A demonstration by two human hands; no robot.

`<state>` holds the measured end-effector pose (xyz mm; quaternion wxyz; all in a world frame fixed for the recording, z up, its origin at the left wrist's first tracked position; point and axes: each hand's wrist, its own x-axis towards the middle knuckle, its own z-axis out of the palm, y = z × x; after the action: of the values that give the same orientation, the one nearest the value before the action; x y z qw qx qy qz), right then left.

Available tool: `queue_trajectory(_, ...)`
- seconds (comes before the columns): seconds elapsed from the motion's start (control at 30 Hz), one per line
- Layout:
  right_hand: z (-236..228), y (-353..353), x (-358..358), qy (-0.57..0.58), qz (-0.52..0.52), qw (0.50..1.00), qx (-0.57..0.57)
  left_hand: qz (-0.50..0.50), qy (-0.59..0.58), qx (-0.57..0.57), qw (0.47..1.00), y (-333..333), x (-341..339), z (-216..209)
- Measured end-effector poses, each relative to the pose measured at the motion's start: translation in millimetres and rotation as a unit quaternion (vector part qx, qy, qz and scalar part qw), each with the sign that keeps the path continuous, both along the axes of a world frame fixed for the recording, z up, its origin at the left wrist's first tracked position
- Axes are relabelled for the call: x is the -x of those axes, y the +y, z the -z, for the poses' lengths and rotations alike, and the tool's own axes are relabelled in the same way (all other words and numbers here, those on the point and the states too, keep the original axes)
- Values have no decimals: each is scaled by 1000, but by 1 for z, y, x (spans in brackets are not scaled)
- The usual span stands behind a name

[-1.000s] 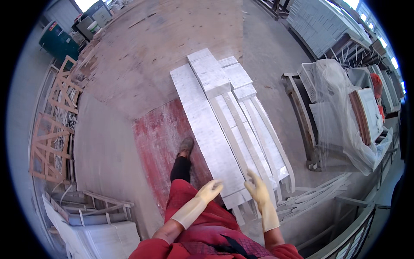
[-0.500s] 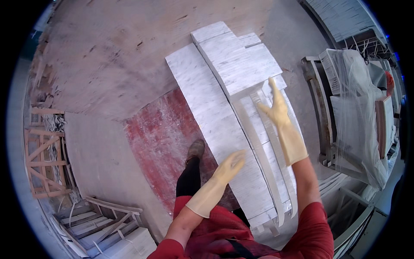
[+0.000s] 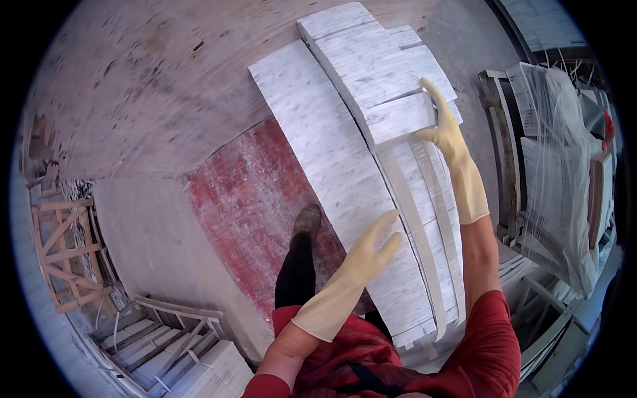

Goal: The person picks up small rectangular tiles and places them in rows on a mesh rack. They then lift larger marble-like slabs from a pallet and place them on the same rack, arranging them in a grid pattern.

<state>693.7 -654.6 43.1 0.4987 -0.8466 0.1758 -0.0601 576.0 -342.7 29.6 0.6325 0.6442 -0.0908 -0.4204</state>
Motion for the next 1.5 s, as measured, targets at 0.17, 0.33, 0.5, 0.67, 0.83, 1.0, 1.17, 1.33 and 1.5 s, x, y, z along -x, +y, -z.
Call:
queue_trajectory(0.17,7,17,43,26,29,999,2,-16,57,0,998,-5,-12,-7)
queue_trajectory(0.33,-30,26,38,49,-139,952,268,-73,127,31,989,-3,-22,-1)
queue_trajectory(0.5,-26,30,3,91,-246,897,357,-109,186,38,976,-7,-31,-5)
queue_trajectory(0.67,-33,47,13,154,-200,925,283,-131,204,36,969,-5,-35,1)
queue_trajectory(0.83,-37,83,80,161,-105,981,1,-160,184,53,968,-7,-47,-21)
queue_trajectory(1.0,-68,121,124,204,-104,965,-128,-205,256,183,927,-1,-25,13)
queue_trajectory(1.17,-78,95,116,249,-106,952,-146,-208,413,279,842,4,-30,4)
queue_trajectory(1.33,-70,36,20,70,-8,990,123,-244,456,231,824,20,-25,14)
queue_trajectory(1.5,-28,-1,-68,41,-24,979,198,-207,461,250,826,29,-31,20)
